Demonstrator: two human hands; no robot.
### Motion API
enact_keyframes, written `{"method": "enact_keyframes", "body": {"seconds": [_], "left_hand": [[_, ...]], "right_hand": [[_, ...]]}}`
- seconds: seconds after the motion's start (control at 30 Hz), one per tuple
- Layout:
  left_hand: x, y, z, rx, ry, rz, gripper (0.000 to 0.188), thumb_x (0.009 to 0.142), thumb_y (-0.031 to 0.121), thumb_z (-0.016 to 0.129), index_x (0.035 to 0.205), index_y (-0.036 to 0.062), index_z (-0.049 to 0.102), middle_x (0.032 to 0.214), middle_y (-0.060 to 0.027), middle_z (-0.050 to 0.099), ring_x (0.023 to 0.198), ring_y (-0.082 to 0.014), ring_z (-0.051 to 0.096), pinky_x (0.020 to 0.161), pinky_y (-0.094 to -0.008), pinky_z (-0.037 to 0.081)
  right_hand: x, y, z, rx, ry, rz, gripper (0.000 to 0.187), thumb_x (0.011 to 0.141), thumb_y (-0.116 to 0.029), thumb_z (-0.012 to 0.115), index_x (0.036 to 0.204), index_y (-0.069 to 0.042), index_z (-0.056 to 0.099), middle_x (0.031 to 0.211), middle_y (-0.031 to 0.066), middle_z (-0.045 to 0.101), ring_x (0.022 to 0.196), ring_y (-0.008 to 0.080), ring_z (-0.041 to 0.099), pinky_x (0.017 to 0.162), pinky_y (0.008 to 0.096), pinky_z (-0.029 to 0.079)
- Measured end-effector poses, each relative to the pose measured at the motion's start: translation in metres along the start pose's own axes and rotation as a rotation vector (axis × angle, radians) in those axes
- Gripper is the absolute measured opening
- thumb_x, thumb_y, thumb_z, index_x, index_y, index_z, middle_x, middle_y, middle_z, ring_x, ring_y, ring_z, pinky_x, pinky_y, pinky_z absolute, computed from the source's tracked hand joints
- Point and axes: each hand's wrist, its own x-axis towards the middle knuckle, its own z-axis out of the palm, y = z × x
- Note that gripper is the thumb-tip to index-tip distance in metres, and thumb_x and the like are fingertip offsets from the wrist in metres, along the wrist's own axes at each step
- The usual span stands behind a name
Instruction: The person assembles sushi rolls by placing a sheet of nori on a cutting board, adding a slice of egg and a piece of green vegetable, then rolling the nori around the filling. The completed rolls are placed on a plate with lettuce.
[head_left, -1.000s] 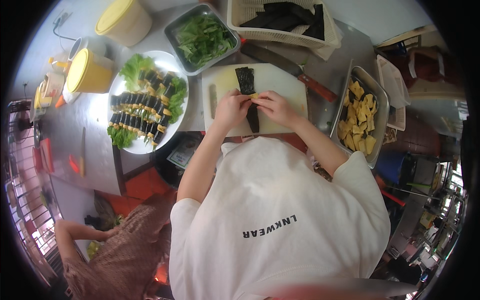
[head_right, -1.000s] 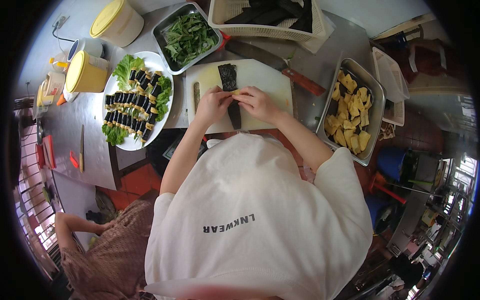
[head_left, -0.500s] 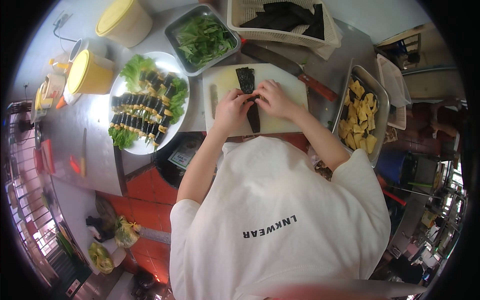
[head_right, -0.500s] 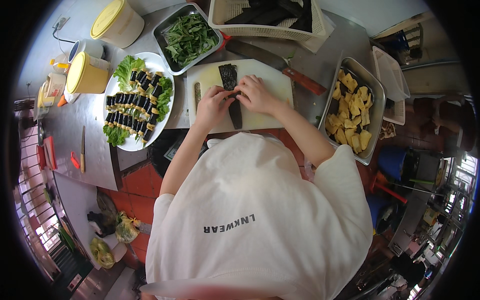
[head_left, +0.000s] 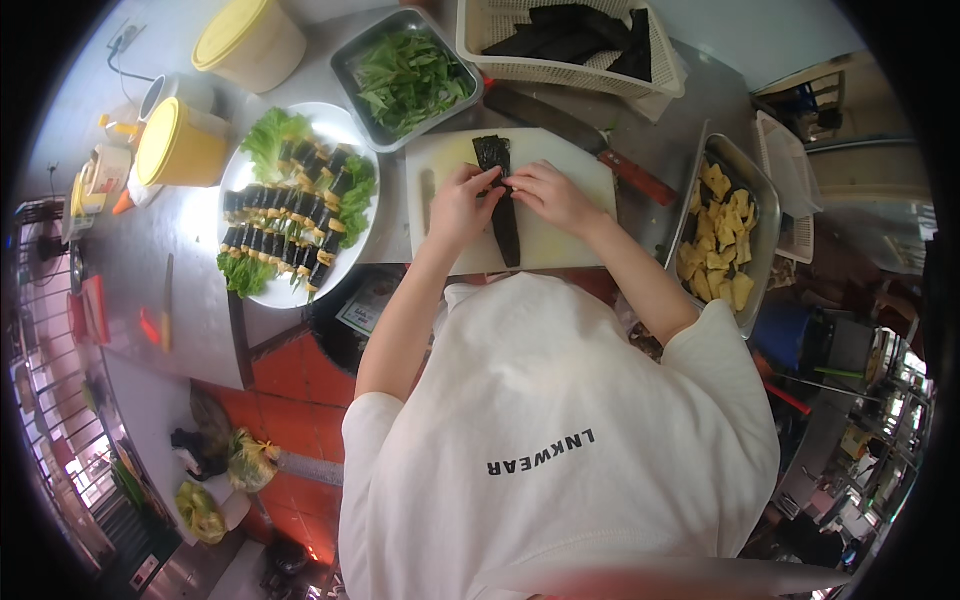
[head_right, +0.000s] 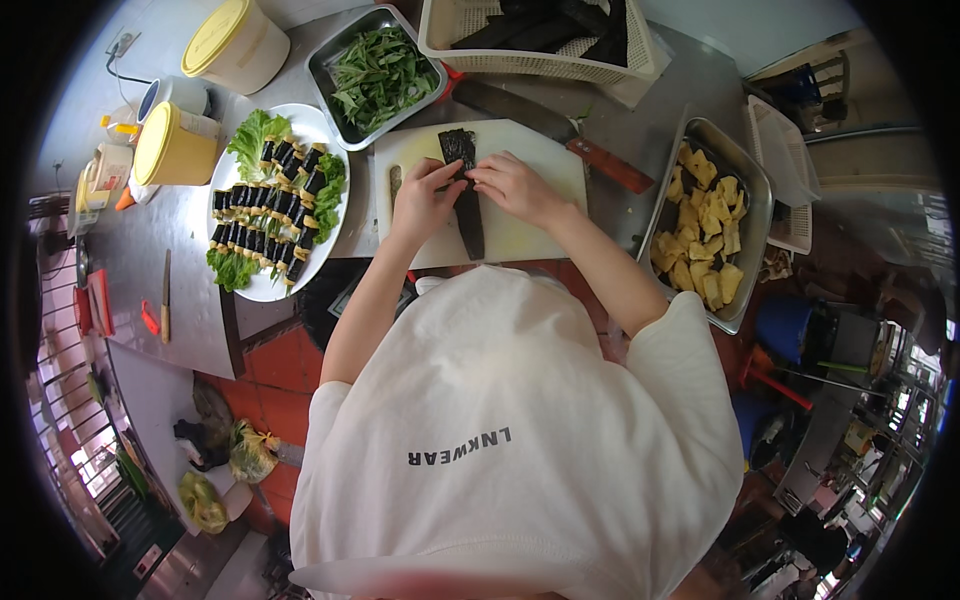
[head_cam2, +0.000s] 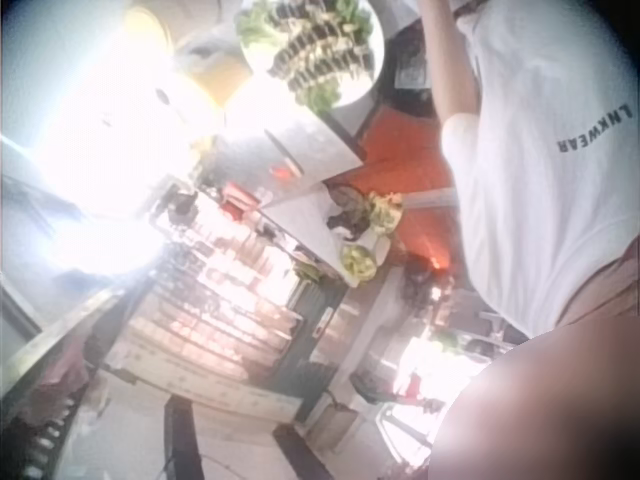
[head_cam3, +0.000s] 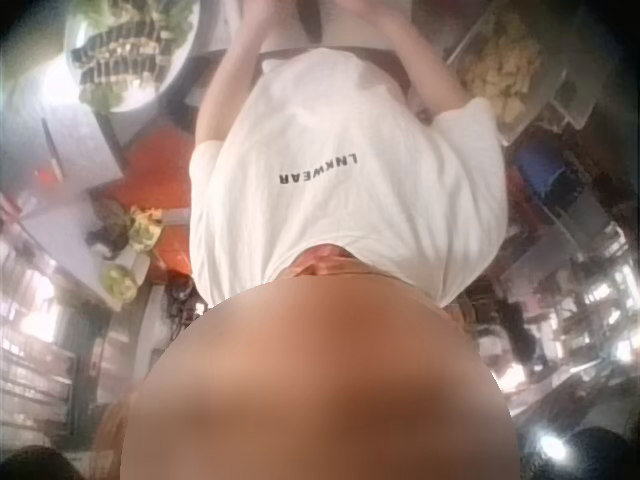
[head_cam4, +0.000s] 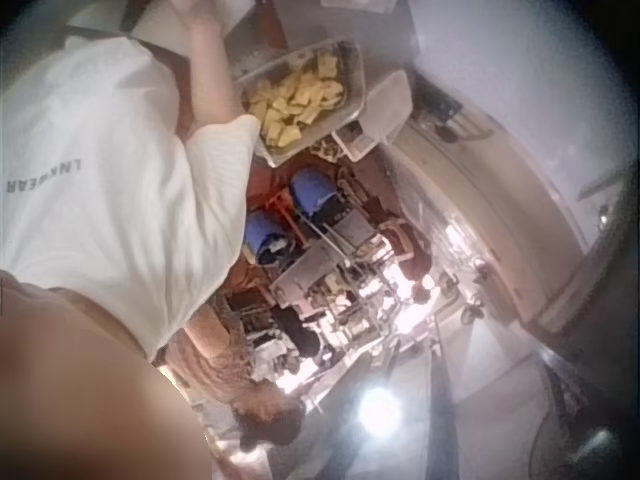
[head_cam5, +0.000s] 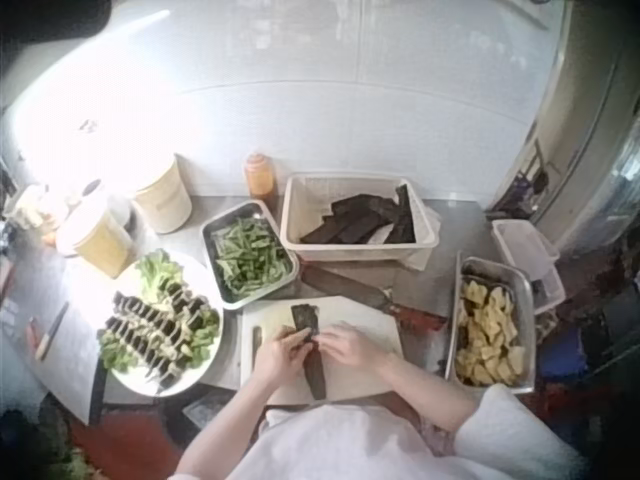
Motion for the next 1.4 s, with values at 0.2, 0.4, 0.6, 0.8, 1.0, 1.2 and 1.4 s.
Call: {"method": "enact_keyframes", "body": {"seconds": [0.2, 0.4, 0.6, 0.8, 1.0, 1.2, 1.4], "left_hand": [[-0.006, -0.015, -0.001, 0.115, -0.005, 0.269, 0.023, 0.076, 0.013, 0.073, 0.098, 0.0055, 0.072, 0.096, -0.0079, 0.065, 0.089, -0.027, 0.06, 0.078, -0.037, 0.05], [0.007, -0.018, -0.006, 0.172, -0.056, 0.221, 0.022, 0.076, 0.017, 0.074, 0.096, 0.0064, 0.073, 0.095, -0.0072, 0.064, 0.088, -0.0282, 0.058, 0.079, -0.0393, 0.047], [0.016, -0.023, -0.008, 0.152, -0.068, 0.203, 0.023, 0.077, 0.017, 0.074, 0.097, 0.0077, 0.073, 0.093, -0.0067, 0.063, 0.087, -0.0283, 0.058, 0.077, -0.0393, 0.047], [0.013, -0.022, -0.006, 0.145, -0.012, 0.39, 0.024, 0.074, 0.011, 0.074, 0.097, 0.006, 0.072, 0.096, -0.0081, 0.065, 0.085, -0.029, 0.06, 0.076, -0.0382, 0.049], [0.026, -0.034, -0.003, 0.035, -0.03, 0.248, 0.022, 0.074, 0.009, 0.073, 0.095, 0.0046, 0.073, 0.095, -0.0089, 0.065, 0.085, -0.0289, 0.06, 0.075, -0.0372, 0.048], [0.04, -0.039, -0.007, 0.131, -0.026, 0.274, 0.021, 0.074, 0.008, 0.073, 0.096, 0.0051, 0.073, 0.09, -0.0089, 0.063, 0.081, -0.0288, 0.059, 0.073, -0.0375, 0.048], [0.031, -0.036, -0.005, 0.121, 0.039, 0.365, 0.021, 0.076, 0.009, 0.072, 0.097, 0.005, 0.072, 0.093, -0.0087, 0.064, 0.082, -0.0293, 0.06, 0.075, -0.0381, 0.048]], "right_hand": [[0.007, 0.005, 0.001, -0.081, -0.012, 0.021, 0.022, 0.082, -0.014, 0.067, 0.102, -0.007, 0.067, 0.098, 0.0087, 0.058, 0.1, 0.0294, 0.052, 0.09, 0.0389, 0.042], [0.015, 0.01, -0.001, 0.006, -0.027, 0.068, 0.027, 0.081, -0.017, 0.069, 0.106, -0.009, 0.067, 0.104, 0.0066, 0.058, 0.104, 0.0274, 0.053, 0.092, 0.0387, 0.04], [0.014, 0.013, -0.003, -0.056, -0.084, 0.033, 0.028, 0.081, -0.019, 0.069, 0.107, -0.009, 0.067, 0.109, 0.0038, 0.059, 0.107, 0.024, 0.054, 0.092, 0.039, 0.04], [0.021, 0.011, -0.001, -0.206, -0.04, 0.017, 0.025, 0.082, -0.016, 0.068, 0.105, -0.007, 0.066, 0.108, 0.0066, 0.058, 0.105, 0.0249, 0.054, 0.091, 0.0382, 0.04], [0.029, 0.009, -0.004, -0.068, -0.002, 0.03, 0.03, 0.081, -0.016, 0.068, 0.111, -0.013, 0.068, 0.107, 0.0052, 0.06, 0.101, 0.0235, 0.057, 0.088, 0.0386, 0.043], [0.029, 0.022, 0.003, -0.191, 0.035, -0.085, 0.028, 0.081, -0.017, 0.068, 0.108, -0.012, 0.069, 0.104, 0.0046, 0.062, 0.099, 0.0234, 0.057, 0.088, 0.0374, 0.045], [0.04, 0.022, 0.001, -0.239, 0.028, -0.065, 0.022, 0.082, -0.015, 0.066, 0.102, -0.009, 0.069, 0.101, 0.0045, 0.061, 0.103, 0.023, 0.055, 0.089, 0.039, 0.043]]}}
